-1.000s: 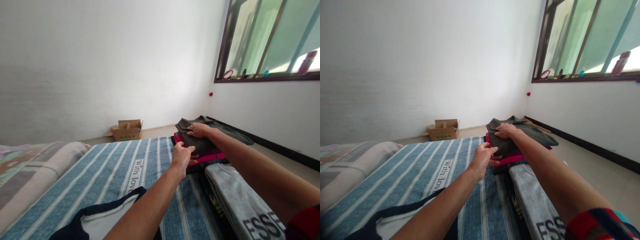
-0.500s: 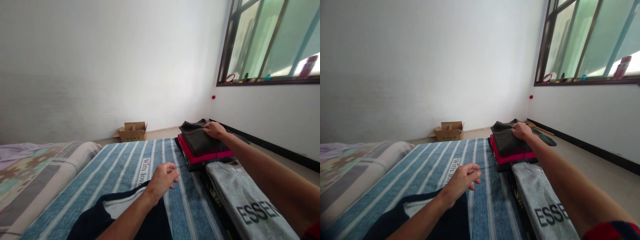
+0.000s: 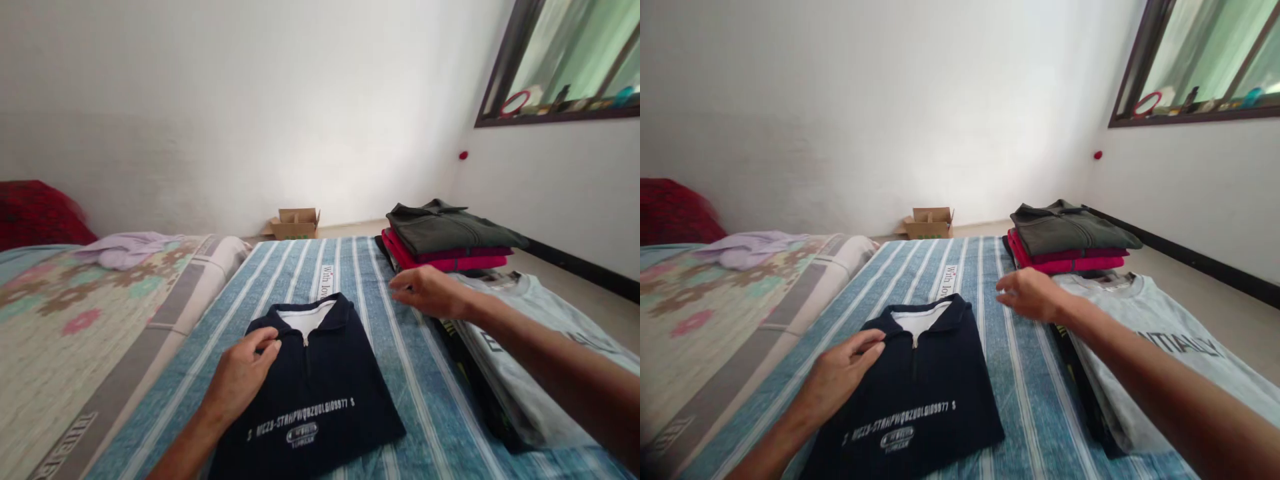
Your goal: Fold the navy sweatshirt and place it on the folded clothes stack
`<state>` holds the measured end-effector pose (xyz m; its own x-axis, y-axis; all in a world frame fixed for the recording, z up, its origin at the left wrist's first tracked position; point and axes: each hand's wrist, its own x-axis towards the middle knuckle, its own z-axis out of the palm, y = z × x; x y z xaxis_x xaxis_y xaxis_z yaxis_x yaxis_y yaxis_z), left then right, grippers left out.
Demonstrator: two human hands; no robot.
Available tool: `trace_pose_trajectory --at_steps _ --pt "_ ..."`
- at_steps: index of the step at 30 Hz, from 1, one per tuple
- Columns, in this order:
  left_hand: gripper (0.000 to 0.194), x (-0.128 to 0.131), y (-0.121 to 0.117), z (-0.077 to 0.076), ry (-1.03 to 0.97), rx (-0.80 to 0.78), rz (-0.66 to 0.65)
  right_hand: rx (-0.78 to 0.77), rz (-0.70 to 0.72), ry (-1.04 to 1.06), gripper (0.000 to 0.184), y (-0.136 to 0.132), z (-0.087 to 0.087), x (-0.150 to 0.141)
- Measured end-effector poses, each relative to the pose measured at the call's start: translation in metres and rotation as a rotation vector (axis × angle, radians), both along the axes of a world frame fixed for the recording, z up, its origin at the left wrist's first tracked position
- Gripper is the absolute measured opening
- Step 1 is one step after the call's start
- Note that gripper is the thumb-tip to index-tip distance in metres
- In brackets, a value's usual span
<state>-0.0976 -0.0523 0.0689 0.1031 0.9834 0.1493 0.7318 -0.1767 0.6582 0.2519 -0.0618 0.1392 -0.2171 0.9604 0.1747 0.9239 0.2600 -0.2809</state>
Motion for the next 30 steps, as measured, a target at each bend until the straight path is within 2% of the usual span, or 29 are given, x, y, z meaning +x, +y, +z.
trace_pose_trajectory --at_steps 2,4,7,9,11,13,15,18,20,23,27,30 --pt "0.042 -0.007 -0.014 -0.013 0.062 0.062 -0.005 -0.087 0.16 0.044 0.024 -0.022 -0.02 -0.03" --pt "0.043 -0.006 -0.025 -0.026 0.147 0.157 -0.054 -0.122 0.238 0.078 0.025 -0.04 -0.04 -0.058" --pt "0.05 0.007 -0.032 -0.041 0.309 0.302 -0.143 -0.047 0.17 0.137 0.027 -0.051 -0.061 -0.097" --pt "0.056 0.018 -0.031 -0.047 0.423 0.333 -0.167 0.043 0.093 0.142 0.036 -0.048 -0.07 -0.121" --pt "0.065 0.028 -0.028 -0.05 0.53 0.29 -0.155 0.095 0.025 0.122 0.048 -0.038 -0.079 -0.14" --pt "0.072 0.033 -0.024 -0.054 0.614 0.187 -0.129 0.118 -0.038 0.094 0.053 -0.024 -0.09 -0.152" --pt "0.075 0.035 -0.02 -0.058 0.663 0.084 -0.117 0.041 -0.066 0.079 0.052 -0.011 -0.104 -0.157" --pt "0.076 0.033 -0.013 -0.061 0.684 0.044 -0.145 -0.047 -0.095 0.152 0.054 -0.002 -0.121 -0.156" --pt "0.076 0.032 -0.01 -0.061 0.687 0.048 -0.162 -0.049 -0.125 0.196 0.056 -0.004 -0.123 -0.157" --pt "0.074 0.032 -0.009 -0.059 0.684 0.049 -0.165 -0.033 -0.171 0.247 0.06 -0.013 -0.118 -0.162" --pt "0.076 0.034 -0.011 -0.056 0.65 0.124 -0.155 -0.031 -0.15 0.283 0.064 -0.022 -0.113 -0.168" --pt "0.082 0.036 -0.01 -0.054 0.635 0.103 -0.126 -0.024 -0.138 0.28 0.063 -0.024 -0.115 -0.166"
